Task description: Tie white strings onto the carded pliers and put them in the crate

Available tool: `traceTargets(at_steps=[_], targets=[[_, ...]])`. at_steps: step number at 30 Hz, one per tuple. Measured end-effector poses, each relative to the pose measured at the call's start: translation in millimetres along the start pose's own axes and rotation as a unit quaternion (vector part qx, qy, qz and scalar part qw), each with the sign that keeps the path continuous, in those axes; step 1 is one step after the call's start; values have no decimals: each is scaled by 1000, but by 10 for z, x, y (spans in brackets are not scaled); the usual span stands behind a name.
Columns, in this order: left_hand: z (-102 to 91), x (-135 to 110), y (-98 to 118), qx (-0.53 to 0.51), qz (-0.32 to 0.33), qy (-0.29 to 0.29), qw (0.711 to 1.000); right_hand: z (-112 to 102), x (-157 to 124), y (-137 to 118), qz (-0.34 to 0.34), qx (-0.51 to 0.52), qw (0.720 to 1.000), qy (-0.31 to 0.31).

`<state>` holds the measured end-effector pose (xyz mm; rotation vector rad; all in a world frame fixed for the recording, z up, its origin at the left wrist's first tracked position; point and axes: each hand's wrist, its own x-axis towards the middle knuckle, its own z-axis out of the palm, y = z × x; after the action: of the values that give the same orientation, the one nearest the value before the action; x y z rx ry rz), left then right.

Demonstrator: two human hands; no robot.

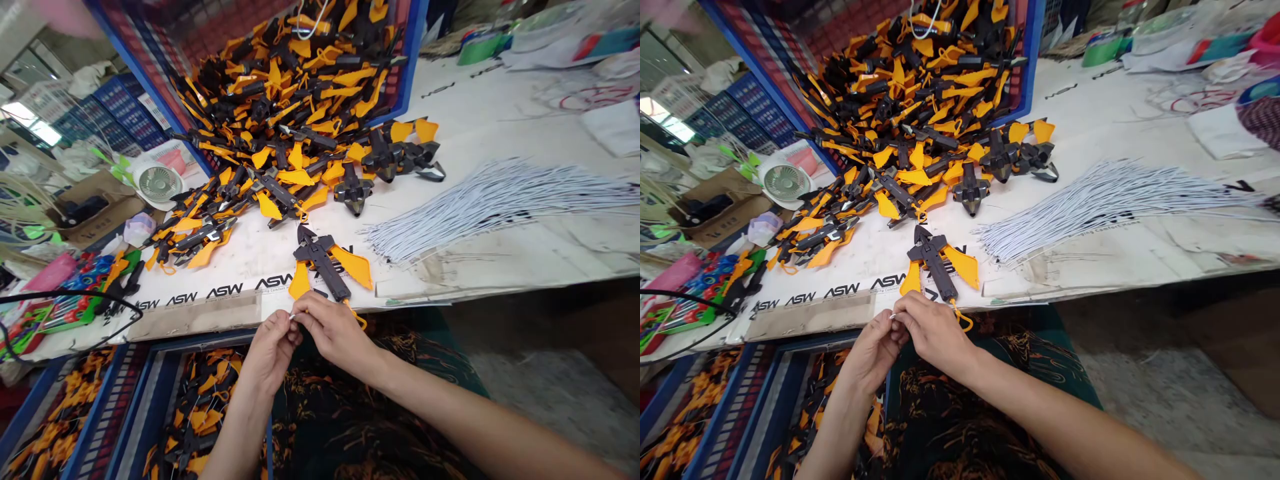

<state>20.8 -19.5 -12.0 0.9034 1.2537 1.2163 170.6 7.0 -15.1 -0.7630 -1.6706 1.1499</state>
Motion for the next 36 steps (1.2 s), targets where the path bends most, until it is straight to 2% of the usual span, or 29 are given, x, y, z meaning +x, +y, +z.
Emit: traceTargets(at_steps=[2, 5, 7, 9, 10, 13, 17, 21, 24, 26, 27, 29, 33, 36], targets=[[-18, 3, 30, 23, -9, 7, 1000, -44, 21, -18, -13, -57, 998, -10], [-99, 25, 124, 172, 115, 26, 978, -115, 95, -34, 115, -1, 992, -59], [-152, 55, 181, 243, 197, -7, 950, -152, 155, -33, 197, 66, 971, -120], [-176, 86, 213, 280, 248, -38, 927, -165, 202, -22, 236, 99, 953, -160], [-173, 95, 217, 297, 261, -38, 918, -160, 215, -13, 243, 100, 951, -161], [-123, 79, 195, 350, 272, 1, 896, -103, 209, 20, 233, 88, 963, -102], [-47, 1, 133, 401, 271, 38, 874, -10, 129, 54, 171, 37, 984, -13], [-13, -45, 75, 428, 274, 101, 855, 11, 49, 67, 97, -38, 994, -6], [9, -67, 39, 385, 206, 105, 893, -2, 15, 77, 84, -4, 996, -27], [11, -82, 25, 347, 172, 86, 918, -6, 9, 87, 114, 61, 990, -54], [2, -87, 21, 339, 175, 78, 921, -6, 12, 92, 134, 90, 985, -68], [-40, -85, 16, 346, 228, 66, 908, 0, 29, 97, 174, 127, 973, -86], [-186, -44, 13, 402, 363, 9, 840, 21, 74, 87, 232, 161, 954, -101], [-269, -27, 19, 439, 385, -5, 812, 28, 79, 61, 235, 185, 948, -110]])
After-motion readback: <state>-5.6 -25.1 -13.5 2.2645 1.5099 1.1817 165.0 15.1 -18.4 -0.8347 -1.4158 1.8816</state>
